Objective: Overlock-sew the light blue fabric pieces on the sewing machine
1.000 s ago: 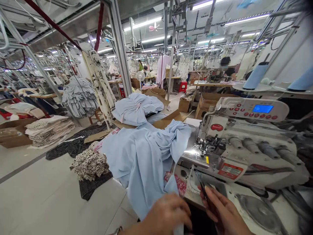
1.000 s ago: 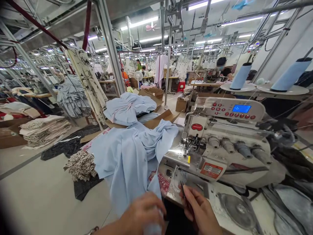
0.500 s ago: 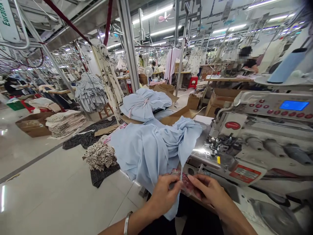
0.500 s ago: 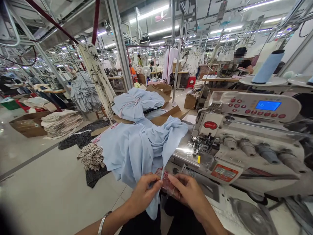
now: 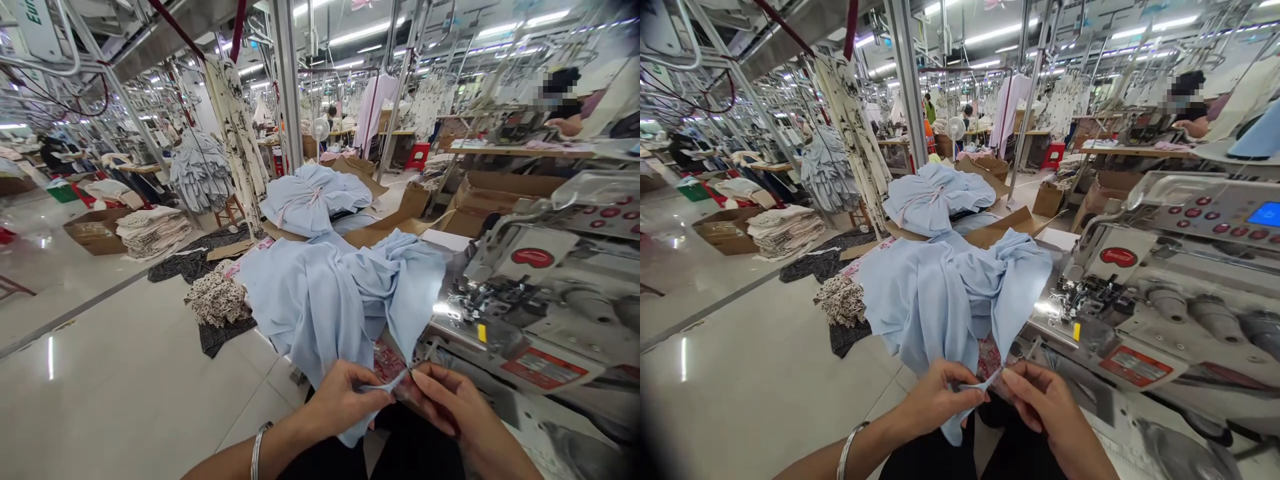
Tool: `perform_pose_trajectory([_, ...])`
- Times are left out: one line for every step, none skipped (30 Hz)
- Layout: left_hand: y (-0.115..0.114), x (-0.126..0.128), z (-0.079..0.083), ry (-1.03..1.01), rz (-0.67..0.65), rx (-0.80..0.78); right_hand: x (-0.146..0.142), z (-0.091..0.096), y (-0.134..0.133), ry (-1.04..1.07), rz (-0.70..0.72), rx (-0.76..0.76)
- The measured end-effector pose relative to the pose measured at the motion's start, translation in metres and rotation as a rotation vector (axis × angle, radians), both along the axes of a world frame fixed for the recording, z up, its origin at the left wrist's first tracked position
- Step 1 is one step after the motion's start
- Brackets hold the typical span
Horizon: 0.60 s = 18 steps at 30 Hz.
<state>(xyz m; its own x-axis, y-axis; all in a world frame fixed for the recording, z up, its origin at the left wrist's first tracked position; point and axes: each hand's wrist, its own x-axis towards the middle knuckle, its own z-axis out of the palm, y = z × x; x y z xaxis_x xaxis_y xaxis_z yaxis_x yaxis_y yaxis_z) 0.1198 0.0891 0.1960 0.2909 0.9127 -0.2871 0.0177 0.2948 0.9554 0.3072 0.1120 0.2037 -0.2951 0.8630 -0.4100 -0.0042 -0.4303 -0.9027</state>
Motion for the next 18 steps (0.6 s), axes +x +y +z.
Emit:
perform_pose_trajectory([-0.001,0.001,-0.001,0.01,-0.002,0.007,0.001,0.002,-0.002,-0.006,-0.005,0.0])
perform_pose_trajectory([-0.001,0.002,-0.001,0.024,-0.004,0.021,0.003,0.003,-0.004,-0.016,-0.019,0.0])
perform_pose_trajectory([-0.002,0.002,-0.001,0.047,-0.006,0.04,0.004,0.004,-0.006,-0.024,-0.039,0.002])
perform_pose_trajectory([-0.003,0.002,-0.001,0.083,-0.013,0.063,0.005,0.004,-0.009,-0.027,-0.069,0.007])
perform_pose_trajectory([-0.003,0.002,-0.001,0.127,-0.019,0.09,0.007,0.002,-0.011,-0.025,-0.106,0.019])
perform_pose_trajectory([-0.004,0.001,0.0,0.167,-0.014,0.12,0.008,-0.001,-0.015,-0.027,-0.146,0.037])
perform_pose_trajectory([-0.005,0.0,0.002,0.197,-0.008,0.152,0.009,-0.005,-0.018,-0.041,-0.177,0.057])
perform_pose_trajectory([-0.006,-0.001,0.004,0.212,0.002,0.179,0.01,-0.01,-0.023,-0.063,-0.197,0.076])
perform_pose_trajectory([-0.007,-0.002,0.005,0.216,0.011,0.202,0.01,-0.014,-0.027,-0.085,-0.196,0.08])
perform_pose_trajectory([-0.008,-0.003,0.006,0.214,0.012,0.219,0.01,-0.019,-0.031,-0.103,-0.181,0.07])
perform_pose_trajectory([-0.009,-0.003,0.007,0.211,0.006,0.229,0.009,-0.023,-0.036,-0.111,-0.153,0.049])
perform_pose_trajectory([-0.009,-0.003,0.007,0.208,-0.002,0.236,0.008,-0.026,-0.039,-0.106,-0.117,0.02])
perform_pose_trajectory([-0.01,-0.003,0.007,0.204,-0.007,0.242,0.006,-0.027,-0.042,-0.089,-0.084,-0.016])
perform_pose_trajectory([-0.011,-0.003,0.006,0.199,-0.009,0.249,0.005,-0.028,-0.045,-0.066,-0.057,-0.051])
perform_pose_trajectory([-0.011,-0.002,0.005,0.192,-0.013,0.26,0.003,-0.028,-0.046,-0.044,-0.034,-0.077])
perform_pose_trajectory([-0.011,-0.001,0.004,0.186,-0.018,0.273,0.002,-0.027,-0.047,-0.025,-0.016,-0.095])
perform_pose_trajectory([-0.012,0.0,0.003,0.182,-0.025,0.287,0.001,-0.026,-0.047,-0.005,-0.004,-0.105])
perform_pose_trajectory([-0.012,0.0,0.003,0.179,-0.035,0.299,0.0,-0.025,-0.047,0.012,0.004,-0.107])
